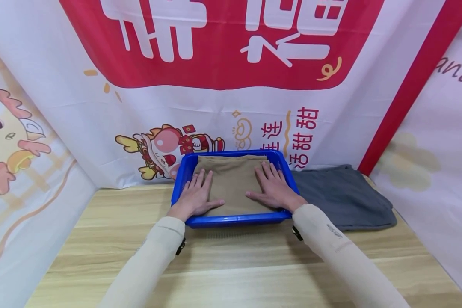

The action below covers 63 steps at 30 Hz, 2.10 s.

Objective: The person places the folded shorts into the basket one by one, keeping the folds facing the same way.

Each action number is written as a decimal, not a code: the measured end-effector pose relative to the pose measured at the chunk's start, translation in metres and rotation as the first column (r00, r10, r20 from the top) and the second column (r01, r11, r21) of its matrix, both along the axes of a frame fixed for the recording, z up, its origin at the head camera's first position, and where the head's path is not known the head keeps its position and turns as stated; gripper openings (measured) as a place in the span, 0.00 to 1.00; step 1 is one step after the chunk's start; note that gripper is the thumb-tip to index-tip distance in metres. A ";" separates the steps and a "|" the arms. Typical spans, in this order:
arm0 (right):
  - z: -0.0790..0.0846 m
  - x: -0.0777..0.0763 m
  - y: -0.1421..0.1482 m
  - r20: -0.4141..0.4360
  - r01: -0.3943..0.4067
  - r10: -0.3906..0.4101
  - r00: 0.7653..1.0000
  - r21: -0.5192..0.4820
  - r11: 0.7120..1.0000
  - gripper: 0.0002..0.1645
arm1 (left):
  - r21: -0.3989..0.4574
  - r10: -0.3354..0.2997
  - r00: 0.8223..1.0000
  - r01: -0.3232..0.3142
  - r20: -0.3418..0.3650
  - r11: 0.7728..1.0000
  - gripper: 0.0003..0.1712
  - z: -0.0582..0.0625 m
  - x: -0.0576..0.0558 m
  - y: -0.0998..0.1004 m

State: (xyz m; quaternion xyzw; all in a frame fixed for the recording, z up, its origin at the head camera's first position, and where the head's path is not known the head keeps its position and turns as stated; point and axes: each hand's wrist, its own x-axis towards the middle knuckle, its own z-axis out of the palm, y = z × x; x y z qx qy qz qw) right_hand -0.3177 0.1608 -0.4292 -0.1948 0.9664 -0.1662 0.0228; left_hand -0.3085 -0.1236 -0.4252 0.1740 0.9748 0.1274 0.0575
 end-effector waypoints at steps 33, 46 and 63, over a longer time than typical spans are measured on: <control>0.072 -0.022 0.003 0.192 -0.143 0.130 0.973 0.054 0.988 0.55 | -0.141 -0.117 0.983 0.136 0.139 0.981 0.56 0.068 -0.031 0.013; 0.065 -0.032 -0.007 0.384 -0.113 0.061 0.921 0.113 0.987 0.62 | -0.190 0.026 0.955 0.031 0.295 0.981 0.69 0.062 -0.047 0.018; 0.055 -0.046 -0.008 0.444 -0.104 0.024 0.896 0.156 0.982 0.66 | -0.208 0.032 0.926 0.051 0.376 0.977 0.72 0.055 -0.061 0.016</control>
